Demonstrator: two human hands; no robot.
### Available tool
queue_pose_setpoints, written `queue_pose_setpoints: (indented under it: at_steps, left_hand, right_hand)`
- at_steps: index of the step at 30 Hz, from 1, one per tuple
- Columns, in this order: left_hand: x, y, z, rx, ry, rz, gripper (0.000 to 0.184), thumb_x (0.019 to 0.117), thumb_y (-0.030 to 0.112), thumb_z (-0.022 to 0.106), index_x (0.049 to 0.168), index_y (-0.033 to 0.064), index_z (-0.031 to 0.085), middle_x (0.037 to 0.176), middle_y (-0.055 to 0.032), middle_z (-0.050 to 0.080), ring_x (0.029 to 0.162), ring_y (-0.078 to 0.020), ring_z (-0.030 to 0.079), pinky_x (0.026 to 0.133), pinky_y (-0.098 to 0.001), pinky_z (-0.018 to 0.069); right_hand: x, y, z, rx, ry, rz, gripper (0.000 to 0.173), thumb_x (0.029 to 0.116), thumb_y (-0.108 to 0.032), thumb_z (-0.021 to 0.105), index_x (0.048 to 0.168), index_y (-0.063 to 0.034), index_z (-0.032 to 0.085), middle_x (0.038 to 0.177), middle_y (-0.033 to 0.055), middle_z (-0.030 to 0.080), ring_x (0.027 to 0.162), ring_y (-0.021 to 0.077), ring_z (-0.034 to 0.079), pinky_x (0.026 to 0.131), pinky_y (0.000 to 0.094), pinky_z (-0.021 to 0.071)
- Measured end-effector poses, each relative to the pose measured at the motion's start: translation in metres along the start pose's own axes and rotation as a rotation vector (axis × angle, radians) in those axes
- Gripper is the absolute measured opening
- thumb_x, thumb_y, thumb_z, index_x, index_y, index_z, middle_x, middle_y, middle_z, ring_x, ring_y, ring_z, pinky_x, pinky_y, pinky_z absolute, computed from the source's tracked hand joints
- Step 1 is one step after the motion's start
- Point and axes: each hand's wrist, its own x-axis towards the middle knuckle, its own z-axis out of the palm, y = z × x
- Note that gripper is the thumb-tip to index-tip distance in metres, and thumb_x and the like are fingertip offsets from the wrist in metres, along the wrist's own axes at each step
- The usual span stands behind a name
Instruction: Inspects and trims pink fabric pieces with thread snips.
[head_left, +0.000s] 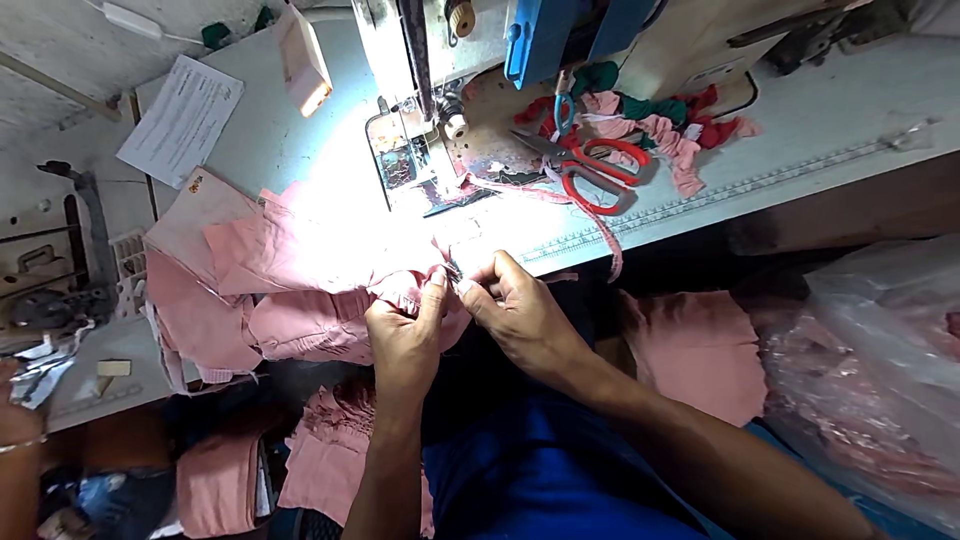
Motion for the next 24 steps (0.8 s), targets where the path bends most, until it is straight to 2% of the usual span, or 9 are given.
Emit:
queue_pose_setpoints:
  at_steps: [9,13,18,21,24]
  left_hand:
    - [0.002,0.002,0.000,0.021,-0.005,0.016,0.020,0.0952,0.010,0.069,0.076,0.0095,0.064,0.064,-0.0003,0.064,0.058,-0.0103,0.064,0.059,-0.0288,0.0585]
    - [0.003,-0.003,0.000,0.009,0.000,0.070,0.024,0.0931,0.005,0.069,0.071,0.0088,0.059,0.064,-0.0003,0.063,0.059,-0.0103,0.064,0.061,-0.0285,0.0585]
    - [0.006,-0.004,0.003,0.001,0.048,0.075,0.021,0.0911,0.006,0.070,0.072,0.0096,0.062,0.064,0.0022,0.065,0.060,-0.0082,0.065,0.061,-0.0270,0.0596]
    - [0.007,-0.006,0.002,0.006,0.052,0.083,0.017,0.0915,0.005,0.069,0.075,0.0072,0.064,0.066,0.0003,0.067,0.062,-0.0104,0.068,0.063,-0.0289,0.0618]
    - [0.007,-0.007,0.000,-0.003,0.040,0.085,0.015,0.0912,0.005,0.069,0.077,0.0058,0.064,0.068,-0.0019,0.068,0.064,-0.0122,0.070,0.065,-0.0303,0.0624]
  right_hand:
    - [0.008,0.006,0.005,0.133,0.019,-0.081,0.012,0.1009,-0.025,0.062,0.101,-0.0136,0.058,0.068,-0.0040,0.059,0.055,0.0034,0.054,0.050,0.0195,0.0441]
    - [0.012,0.012,0.010,0.138,0.024,-0.059,0.016,0.0992,-0.028,0.063,0.098,-0.0124,0.062,0.075,-0.0038,0.062,0.063,0.0037,0.059,0.058,0.0229,0.0496]
    - [0.020,0.010,0.009,0.169,-0.006,-0.008,0.021,0.0981,-0.031,0.062,0.099,-0.0105,0.064,0.076,-0.0034,0.061,0.065,0.0049,0.058,0.060,0.0259,0.0500]
    - [0.020,0.007,0.009,0.124,0.000,-0.010,0.024,0.0974,-0.035,0.062,0.100,-0.0118,0.064,0.079,-0.0028,0.063,0.070,0.0069,0.061,0.064,0.0290,0.0513]
    - [0.025,0.011,0.008,0.252,-0.061,-0.006,0.019,0.0981,-0.029,0.062,0.096,-0.0095,0.062,0.075,-0.0027,0.059,0.064,0.0060,0.057,0.061,0.0256,0.0494]
